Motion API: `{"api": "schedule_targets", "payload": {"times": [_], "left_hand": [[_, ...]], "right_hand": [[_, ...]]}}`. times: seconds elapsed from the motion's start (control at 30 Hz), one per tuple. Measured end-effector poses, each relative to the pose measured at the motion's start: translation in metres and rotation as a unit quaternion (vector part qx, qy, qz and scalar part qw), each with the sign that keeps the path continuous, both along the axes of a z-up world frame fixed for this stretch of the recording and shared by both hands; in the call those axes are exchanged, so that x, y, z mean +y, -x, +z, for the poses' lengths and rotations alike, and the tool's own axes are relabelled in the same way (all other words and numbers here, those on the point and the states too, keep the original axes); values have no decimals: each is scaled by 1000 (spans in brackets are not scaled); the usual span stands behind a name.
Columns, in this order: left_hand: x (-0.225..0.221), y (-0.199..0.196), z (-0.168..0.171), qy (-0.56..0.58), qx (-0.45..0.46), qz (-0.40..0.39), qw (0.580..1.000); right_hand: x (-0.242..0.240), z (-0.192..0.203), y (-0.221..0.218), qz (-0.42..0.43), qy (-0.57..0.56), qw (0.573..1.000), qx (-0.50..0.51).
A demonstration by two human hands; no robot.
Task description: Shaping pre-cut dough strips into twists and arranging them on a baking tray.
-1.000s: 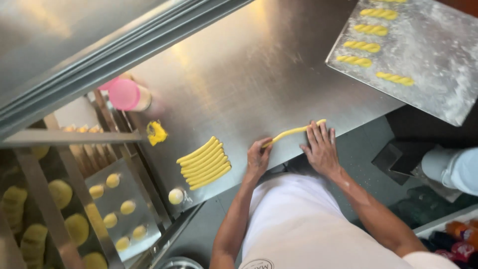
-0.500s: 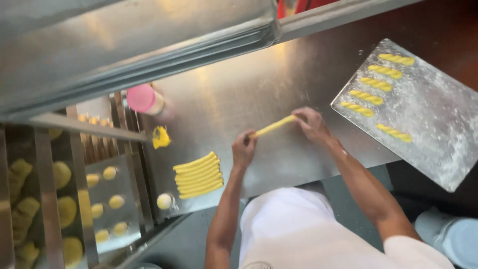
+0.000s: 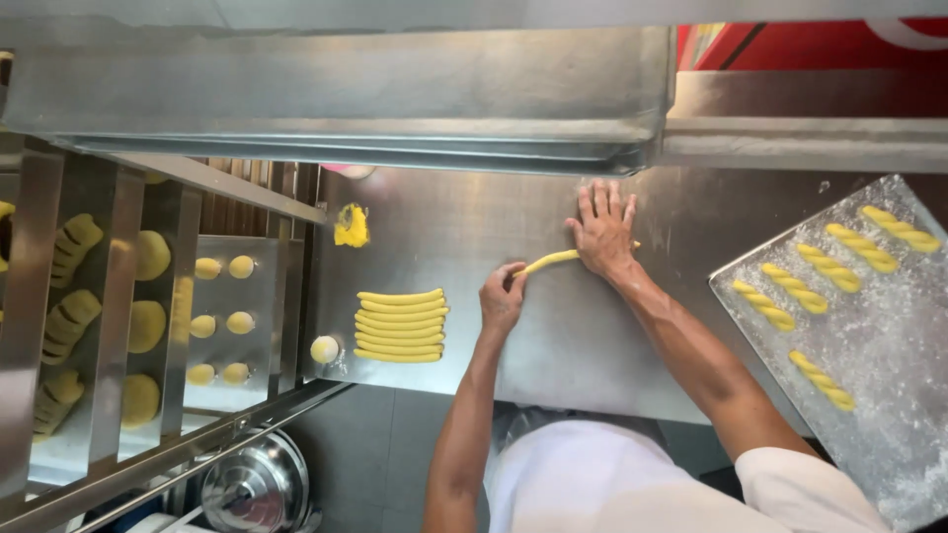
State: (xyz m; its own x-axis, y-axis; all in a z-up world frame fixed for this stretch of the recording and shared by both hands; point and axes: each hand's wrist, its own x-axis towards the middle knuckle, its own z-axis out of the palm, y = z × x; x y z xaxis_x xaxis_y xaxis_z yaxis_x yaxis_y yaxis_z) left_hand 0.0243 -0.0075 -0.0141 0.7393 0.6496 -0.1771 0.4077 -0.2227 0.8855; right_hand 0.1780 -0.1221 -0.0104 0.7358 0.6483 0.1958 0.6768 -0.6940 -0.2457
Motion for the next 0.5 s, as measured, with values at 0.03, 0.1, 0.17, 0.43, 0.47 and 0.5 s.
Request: {"api": "schedule_targets", "payload": {"times": [0.03, 0.1, 0.17, 0.43, 0.47, 0.5], "left_hand": [[-3, 11, 3, 4, 7, -3, 1000], [-3, 23, 12, 20, -12, -26, 999], [-13, 48, 10, 22, -19, -34, 999], [-6, 60, 21, 17, -55, -92, 994], [-3, 60, 13, 7, -48, -104, 993], [0, 61, 5, -3, -39, -116, 992]], "right_hand": [[-14, 7, 21, -3, 4, 1000, 7], [-36, 29, 55, 45, 30, 998, 11], [-68, 13, 93, 46, 42, 998, 16], [-34, 1, 27, -71, -9, 996, 53], [-33, -2, 21, -78, 6, 996, 45], [-31, -8, 16, -86, 21, 995, 40]]}}
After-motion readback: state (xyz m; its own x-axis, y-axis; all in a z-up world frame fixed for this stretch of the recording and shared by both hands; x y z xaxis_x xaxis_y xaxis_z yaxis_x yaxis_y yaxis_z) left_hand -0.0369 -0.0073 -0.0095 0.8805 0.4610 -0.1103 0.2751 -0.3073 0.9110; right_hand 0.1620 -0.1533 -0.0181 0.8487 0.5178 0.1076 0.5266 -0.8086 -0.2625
